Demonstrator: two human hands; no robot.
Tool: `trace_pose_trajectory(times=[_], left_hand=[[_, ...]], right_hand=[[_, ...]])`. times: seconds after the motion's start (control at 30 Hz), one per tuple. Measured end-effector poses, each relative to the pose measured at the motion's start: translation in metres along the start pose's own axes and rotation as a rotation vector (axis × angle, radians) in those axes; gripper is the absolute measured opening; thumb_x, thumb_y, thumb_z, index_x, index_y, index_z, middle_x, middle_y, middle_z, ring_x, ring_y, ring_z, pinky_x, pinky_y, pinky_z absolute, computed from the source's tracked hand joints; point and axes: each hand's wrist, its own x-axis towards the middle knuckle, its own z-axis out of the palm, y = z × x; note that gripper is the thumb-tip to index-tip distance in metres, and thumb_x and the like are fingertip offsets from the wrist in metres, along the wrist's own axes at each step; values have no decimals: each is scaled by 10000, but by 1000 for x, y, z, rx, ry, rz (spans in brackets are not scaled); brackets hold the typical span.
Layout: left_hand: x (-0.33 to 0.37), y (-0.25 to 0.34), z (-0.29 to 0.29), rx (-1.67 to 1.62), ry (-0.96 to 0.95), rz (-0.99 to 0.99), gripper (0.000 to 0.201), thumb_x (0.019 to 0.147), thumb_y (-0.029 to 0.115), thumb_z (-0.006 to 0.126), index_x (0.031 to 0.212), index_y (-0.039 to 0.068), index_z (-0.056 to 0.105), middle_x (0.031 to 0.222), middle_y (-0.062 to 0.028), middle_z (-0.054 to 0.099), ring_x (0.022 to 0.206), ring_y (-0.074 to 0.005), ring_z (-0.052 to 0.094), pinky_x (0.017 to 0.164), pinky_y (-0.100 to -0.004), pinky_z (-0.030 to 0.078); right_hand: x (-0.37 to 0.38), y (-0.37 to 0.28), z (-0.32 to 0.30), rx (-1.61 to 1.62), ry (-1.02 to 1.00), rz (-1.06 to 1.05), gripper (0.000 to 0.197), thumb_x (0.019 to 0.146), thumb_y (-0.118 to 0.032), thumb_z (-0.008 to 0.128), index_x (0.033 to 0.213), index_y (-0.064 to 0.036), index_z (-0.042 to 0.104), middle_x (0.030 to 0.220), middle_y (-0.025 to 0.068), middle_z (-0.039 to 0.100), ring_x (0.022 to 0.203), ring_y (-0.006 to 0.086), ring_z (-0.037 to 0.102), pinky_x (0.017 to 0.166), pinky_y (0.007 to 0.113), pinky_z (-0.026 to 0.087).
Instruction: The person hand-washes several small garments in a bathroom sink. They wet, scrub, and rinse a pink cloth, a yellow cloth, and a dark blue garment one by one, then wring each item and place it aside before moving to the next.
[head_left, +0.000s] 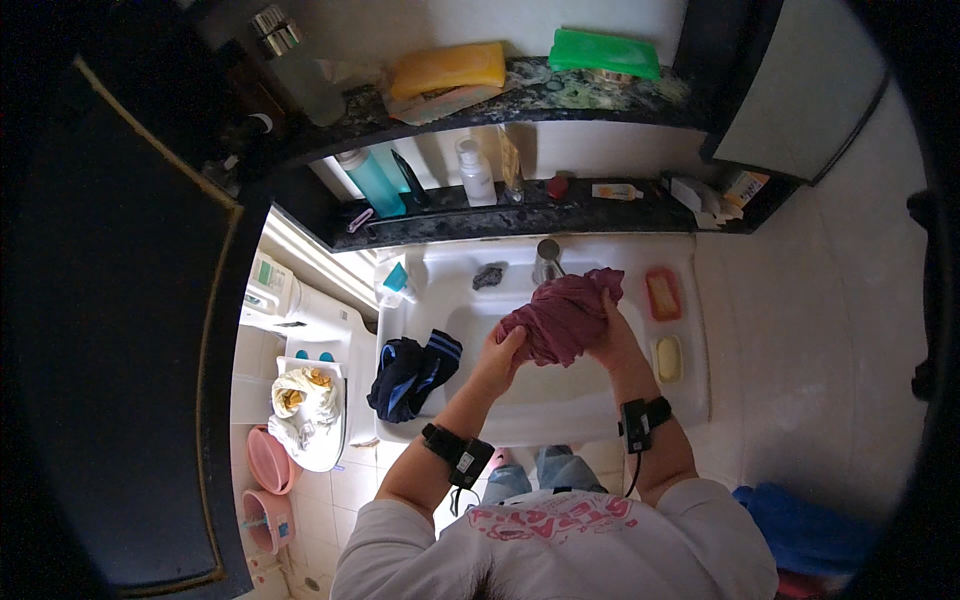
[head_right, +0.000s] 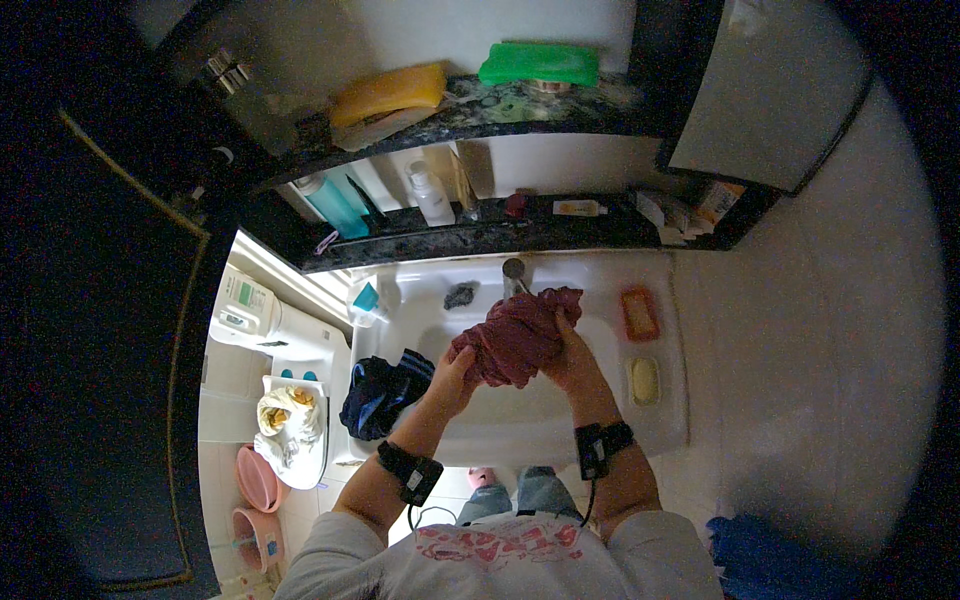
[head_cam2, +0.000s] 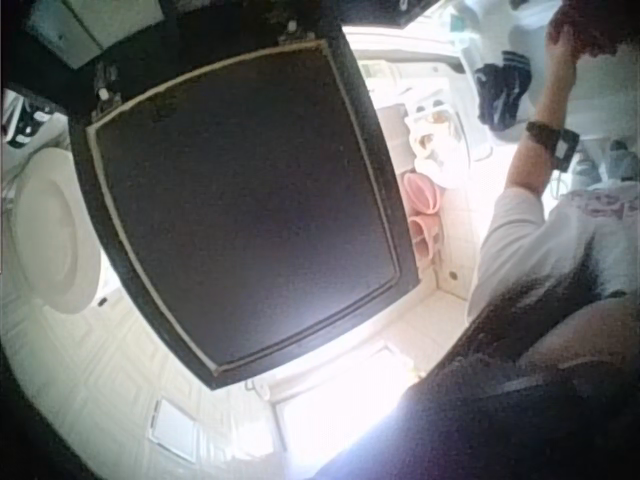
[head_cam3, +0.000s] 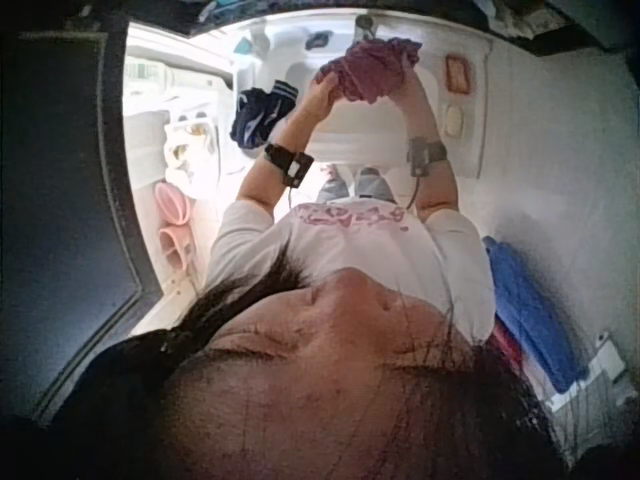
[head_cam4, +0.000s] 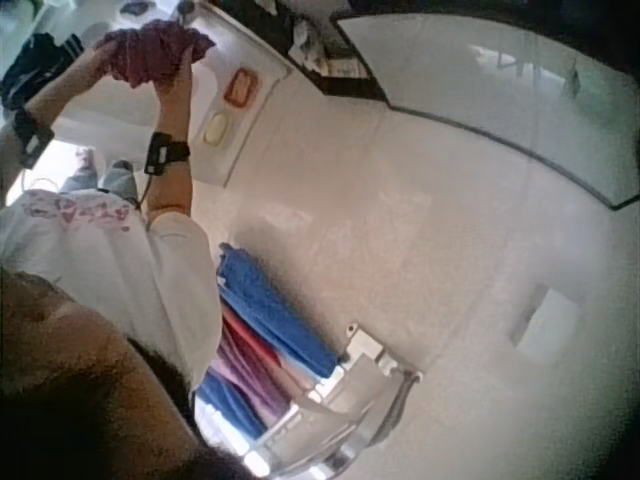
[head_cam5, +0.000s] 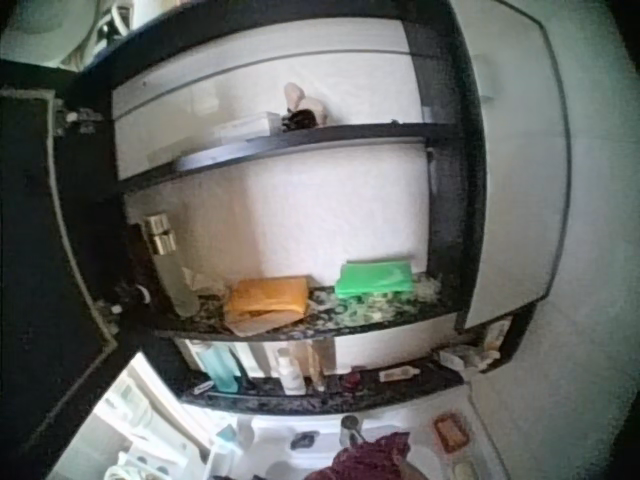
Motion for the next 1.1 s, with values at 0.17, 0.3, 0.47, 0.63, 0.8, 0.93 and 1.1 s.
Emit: trace_pose_trajectory(times=[0.17, 0.3, 0.47, 0.63, 0.8, 0.93, 1.1], left_hand=[[3, 7, 9, -193, 53, -221, 594, 902, 531, 439, 1288, 81, 417, 1235, -106, 533, 1134, -254, 529, 947, -388, 456], [19, 16, 3, -380, -50, -309, 545, 932, 526, 358, 1280, 114, 433, 1256, -100, 509, 1131, -250, 523, 964, -427, 446], [47, 31, -13, 32, -312, -214, 397, 868, 300, 572, 1221, 134, 503, 1168, -62, 571, 1102, -219, 531, 1002, -382, 411], [55, 76, -5, 201, -454, -367, 305, 942, 259, 474, 1193, 86, 467, 1155, -136, 531, 1013, -243, 563, 906, -406, 494], [68, 105, 19, 18, -324, -917, 296, 914, 257, 497, 1104, 33, 529, 1012, -167, 608, 879, -262, 612, 778, -390, 538], [78, 81, 9, 393, -232, -650, 352, 860, 356, 525, 989, 36, 598, 910, -149, 644, 805, -272, 634, 708, -371, 541], [106, 28, -13, 1366, -406, -102, 285, 748, 319, 580, 861, 68, 656, 848, -118, 664, 741, -279, 644, 704, -366, 527]], right_hand=[[1, 9, 9, -218, 172, -154, 403, 852, -181, 619, 1211, -69, 474, 1245, 94, 510, 1109, 237, 532, 976, 395, 441], [-3, 16, 32, -779, 51, -498, 312, 739, -12, 686, 1029, -81, 595, 1249, 94, 503, 1075, 239, 542, 941, 375, 447], [-12, 13, 64, -1238, -406, -861, 415, 561, -157, 806, 946, -214, 659, 1309, 107, 453, 1256, 356, 381, 1024, 463, 342], [-14, 13, 82, -1530, -812, -1177, 652, 375, -268, 805, 992, -258, 592, 1308, 70, 458, 1276, 382, 354, 1012, 599, 286], [-9, 25, 80, -1658, -1010, -1177, 402, 541, -258, 695, 933, -228, 611, 1160, 59, 528, 1184, 351, 428, 1001, 582, 306], [-2, 43, 66, -1819, -1125, -1170, 218, 639, -244, 633, 852, -198, 633, 1065, 40, 548, 1129, 303, 453, 1004, 546, 321], [1, 65, 44, -1996, -1215, -1214, 170, 680, -262, 590, 813, -171, 645, 996, 13, 546, 1068, 229, 472, 1031, 523, 289]])
